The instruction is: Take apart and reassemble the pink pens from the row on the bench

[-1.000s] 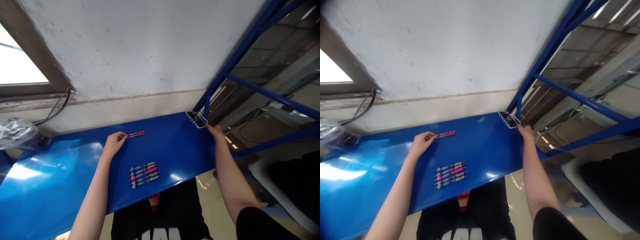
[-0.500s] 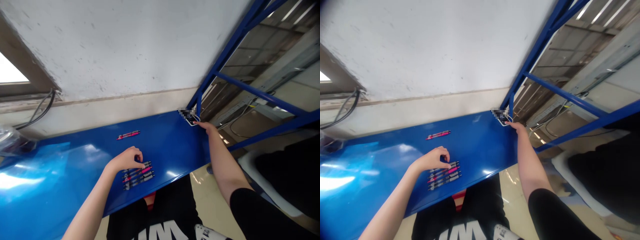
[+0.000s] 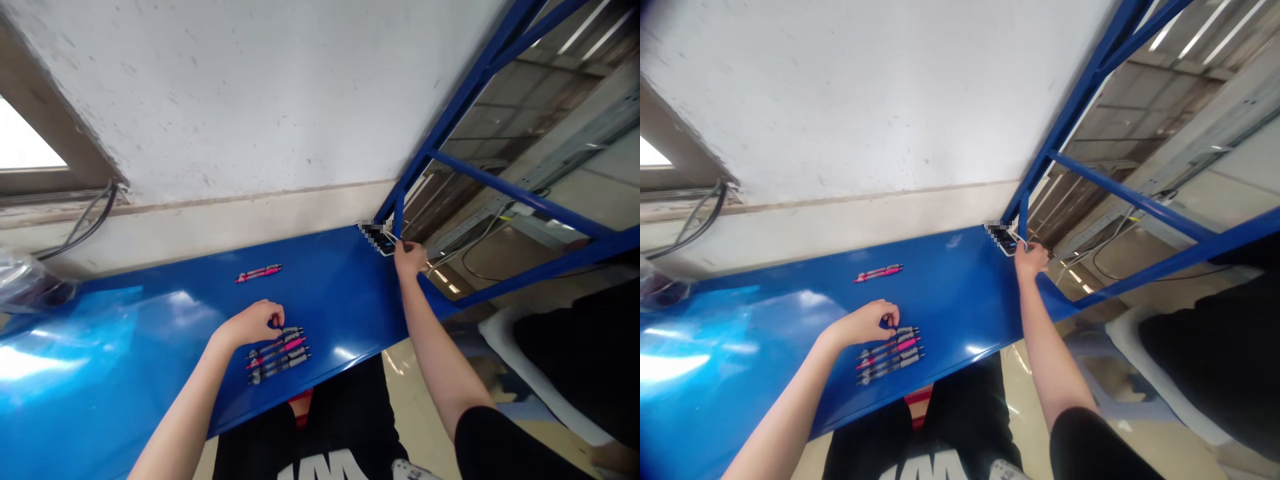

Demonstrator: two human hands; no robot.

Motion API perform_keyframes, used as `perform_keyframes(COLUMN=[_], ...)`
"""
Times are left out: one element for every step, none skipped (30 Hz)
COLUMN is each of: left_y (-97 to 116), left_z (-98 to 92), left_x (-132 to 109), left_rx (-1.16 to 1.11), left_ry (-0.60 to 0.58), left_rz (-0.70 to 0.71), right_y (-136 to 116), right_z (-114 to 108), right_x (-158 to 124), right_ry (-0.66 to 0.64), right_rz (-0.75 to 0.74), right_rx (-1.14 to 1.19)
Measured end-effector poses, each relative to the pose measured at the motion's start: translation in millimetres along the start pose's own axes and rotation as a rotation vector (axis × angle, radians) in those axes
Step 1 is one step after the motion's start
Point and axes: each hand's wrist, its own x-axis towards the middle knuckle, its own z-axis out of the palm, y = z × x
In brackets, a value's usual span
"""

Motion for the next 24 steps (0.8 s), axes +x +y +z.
perform_keyframes(left_y=[0.0,-0.1,-0.5,-1.0,-1.9,-3.2,-4.8,-6.9,-9.4,-12.3,-15.5,-18.8,-22.2,-25.6,-28.7,-31.4,-33.8,-35.8,-37.3,-38.4,-39.3,-39.9,-40.4,-40.8], left_z=[0.3,0.7,1.1,1.5,2.0,2.4,2.6,2.4,1.7,0.4,-1.6,-4.1,-7.0,-10.0,-12.7,-15.0,-16.6,-17.6,-18.1,-18.1,-17.9,-17.6,-17.5,-17.6], left_x=[-0.2,-0.2,0.0,0.3,0.8,1.5,2.3,3.1,3.9,4.6,5.0,5.3,5.4,5.5,5.6,5.7,6.0,6.4,6.8,7.3,7.7,8.0,8.1,8.0], left_rx=[-0.007,-0.008,-0.002,0.012,0.032,0.053,0.074,0.098,0.123,0.145,0.161,0.167,0.159,0.141,0.121,0.11,0.109,0.118,0.132,0.146,0.155,0.159,0.163,0.168], left_ry=[0.014,0.03,0.045,0.055,0.059,0.056,0.056,0.068,0.092,0.127,0.167,0.207,0.243,0.277,0.309,0.342,0.377,0.409,0.436,0.456,0.468,0.477,0.486,0.493], left_rz=[-0.003,-0.006,-0.009,-0.009,-0.006,0.0,0.007,0.017,0.029,0.038,0.041,0.036,0.024,0.006,-0.014,-0.031,-0.044,-0.053,-0.06,-0.066,-0.071,-0.075,-0.077,-0.075], right_y=[-9.1,-18.7,-28.0,-36.7,-44.2,-50.2,-54.5,-56.7,-56.8,-54.6,-50.2,-43.9,-35.9,-26.8,-17.2,-7.6,1.4,9.5,16.2,21.4,25.1,27.3,28.1,27.3], right_z=[3.2,7.3,12.0,17.0,22.0,26.6,30.7,33.9,36.3,37.6,37.9,37.1,35.6,33.8,31.9,30.4,29.7,29.7,30.5,31.7,33.0,34.1,34.6,34.6], right_x=[-24.8,-52.5,-81.2,-108.7,-132.7,-150.9,-162.0,-165.0,-160.1,-148.4,-131.4,-111.1,-89.5,-68.3,-48.8,-32.0,-18.3,-7.8,-0.2,4.9,8.0,9.3,9.3,8.0], right_ry=[0.018,-0.072,-0.222,-0.311,-0.377,-0.427,-0.469,-0.479,-0.468,-0.432,-0.372,-0.292,-0.232,-0.183,-0.133,-0.096,-0.104,-0.125,-0.147,-0.167,-0.184,-0.195,-0.192,-0.167], right_rz=[-0.097,-0.239,-0.401,-0.488,-0.542,-0.583,-0.628,-0.641,-0.632,-0.598,-0.534,-0.448,-0.387,-0.337,-0.275,-0.198,-0.138,-0.103,-0.085,-0.075,-0.073,-0.071,-0.07,-0.076], right_rx=[0.048,0.118,0.183,0.211,0.221,0.221,0.206,0.195,0.175,0.146,0.099,0.032,-0.002,-0.025,-0.056,-0.126,-0.187,-0.23,-0.262,-0.286,-0.302,-0.312,-0.315,-0.309])
